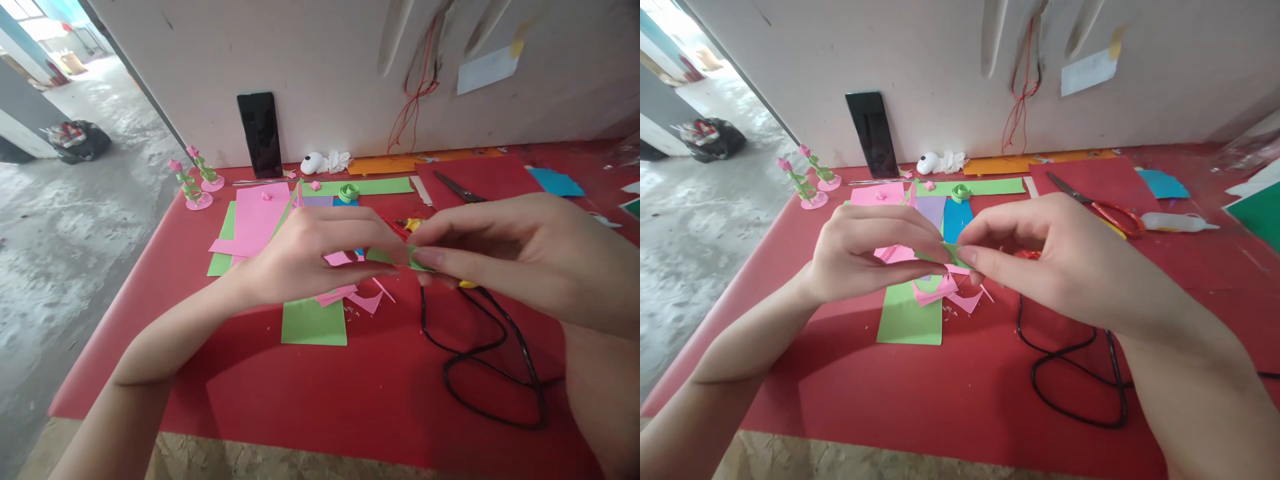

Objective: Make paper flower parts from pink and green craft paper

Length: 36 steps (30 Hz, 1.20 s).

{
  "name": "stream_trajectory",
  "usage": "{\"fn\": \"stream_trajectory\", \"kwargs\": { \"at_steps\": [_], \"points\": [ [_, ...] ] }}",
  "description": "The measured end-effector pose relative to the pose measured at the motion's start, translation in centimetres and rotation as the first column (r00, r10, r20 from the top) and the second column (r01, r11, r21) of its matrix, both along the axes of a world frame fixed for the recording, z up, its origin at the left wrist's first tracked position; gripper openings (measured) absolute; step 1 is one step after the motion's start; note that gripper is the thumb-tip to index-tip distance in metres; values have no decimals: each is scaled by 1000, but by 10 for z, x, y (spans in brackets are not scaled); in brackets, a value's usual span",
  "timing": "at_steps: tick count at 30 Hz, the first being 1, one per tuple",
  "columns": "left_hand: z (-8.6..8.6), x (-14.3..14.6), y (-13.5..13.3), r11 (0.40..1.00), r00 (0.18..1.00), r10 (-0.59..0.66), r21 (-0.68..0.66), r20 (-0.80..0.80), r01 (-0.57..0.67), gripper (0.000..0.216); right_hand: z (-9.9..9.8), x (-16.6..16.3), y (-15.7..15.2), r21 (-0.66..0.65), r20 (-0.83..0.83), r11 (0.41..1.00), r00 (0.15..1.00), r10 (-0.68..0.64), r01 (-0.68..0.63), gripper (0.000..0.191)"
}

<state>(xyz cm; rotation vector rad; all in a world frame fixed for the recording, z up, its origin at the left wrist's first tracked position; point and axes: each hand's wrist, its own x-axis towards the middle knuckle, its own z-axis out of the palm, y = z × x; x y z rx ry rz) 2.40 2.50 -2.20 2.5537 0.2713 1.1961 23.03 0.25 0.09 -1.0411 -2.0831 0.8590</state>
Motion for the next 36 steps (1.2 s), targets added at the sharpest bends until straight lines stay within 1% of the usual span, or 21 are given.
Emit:
{"fn": "stream_trajectory", "kwargs": {
  "at_steps": [5,8,13,15,17,19,20,22,23,24,25,27,31,33,36],
  "points": [
    [0,0,0,999,999,31,14,8,-32,7,-2,1,-3,54,2,998,1000,-24,24,12],
    [1,0,0,998,999,52,30,12,-52,6,-5,0,-4,95,-9,995,1000,-24,24,11],
    [2,1,-1,994,995,104,16,-5,-104,8,-7,-3,-6,209,12,976,998,-65,61,7],
    [2,1,-2,994,994,108,2,-23,-108,9,-7,-3,-8,218,21,974,997,-73,67,9],
    [2,2,-3,994,994,110,-5,-25,-110,10,-7,-3,-9,199,15,978,998,-67,62,11],
    [1,3,-4,993,994,104,-49,13,-103,5,-6,-2,-10,161,-15,984,998,-68,69,11],
    [1,3,-5,991,994,99,-95,45,-95,2,-5,-2,-10,146,-35,986,997,-71,76,11],
    [0,3,-6,975,992,92,-210,88,-72,21,-4,-2,-10,119,-70,989,995,-75,83,10],
    [0,3,-6,967,991,91,-246,95,-65,28,-4,-2,-10,112,-80,991,994,-71,79,10],
    [0,3,-6,963,991,94,-260,91,-67,30,-4,-3,-10,109,-85,992,995,-60,69,10],
    [1,2,-5,967,992,93,-247,89,-69,26,-4,-3,-10,110,-88,992,995,-47,57,9],
    [1,2,-4,981,992,96,-178,87,-80,17,-4,-4,-11,111,-79,993,996,-30,38,10],
    [2,2,-3,992,991,109,-74,75,-104,12,-5,-6,-13,140,-46,989,998,-42,48,12],
    [2,2,-4,991,990,121,-64,71,-117,12,-6,-6,-14,154,-45,986,998,-51,57,14],
    [3,2,-6,987,987,142,-90,70,-136,12,-6,-6,-14,166,-53,984,997,-51,59,17]
  ]
}}
